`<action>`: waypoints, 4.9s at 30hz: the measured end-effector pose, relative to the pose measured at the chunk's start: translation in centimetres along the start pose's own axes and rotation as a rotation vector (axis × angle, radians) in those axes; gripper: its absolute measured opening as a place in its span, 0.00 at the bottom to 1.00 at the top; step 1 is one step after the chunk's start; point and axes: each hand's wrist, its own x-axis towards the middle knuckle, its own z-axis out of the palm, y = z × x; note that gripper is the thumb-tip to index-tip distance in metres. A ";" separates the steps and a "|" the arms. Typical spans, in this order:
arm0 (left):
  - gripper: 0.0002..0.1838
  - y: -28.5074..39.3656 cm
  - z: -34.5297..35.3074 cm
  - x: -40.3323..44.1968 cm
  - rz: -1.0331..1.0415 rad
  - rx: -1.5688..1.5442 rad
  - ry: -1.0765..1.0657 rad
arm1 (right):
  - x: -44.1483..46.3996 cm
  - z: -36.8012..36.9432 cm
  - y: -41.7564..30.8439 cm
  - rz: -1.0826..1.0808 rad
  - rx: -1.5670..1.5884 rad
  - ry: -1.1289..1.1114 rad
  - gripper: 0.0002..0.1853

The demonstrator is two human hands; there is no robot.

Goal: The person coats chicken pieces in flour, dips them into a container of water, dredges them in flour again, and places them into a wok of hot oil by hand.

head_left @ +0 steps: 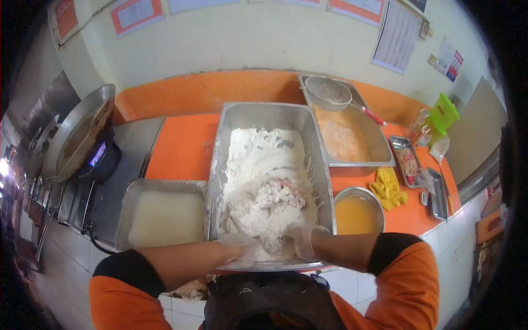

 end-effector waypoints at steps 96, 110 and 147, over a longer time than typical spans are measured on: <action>0.27 -0.7 -4.2 -0.9 0.012 0.084 0.588 | 1.2 -13.3 -9.4 0.002 -0.952 0.038 0.17; 0.17 -2.3 3.5 12.6 0.405 0.474 0.117 | 8.1 3.3 3.8 0.457 0.539 -0.320 0.17; 0.12 -8.7 -7.7 15.8 0.251 -0.429 0.808 | 6.9 -10.4 -7.9 -0.095 0.853 0.307 0.20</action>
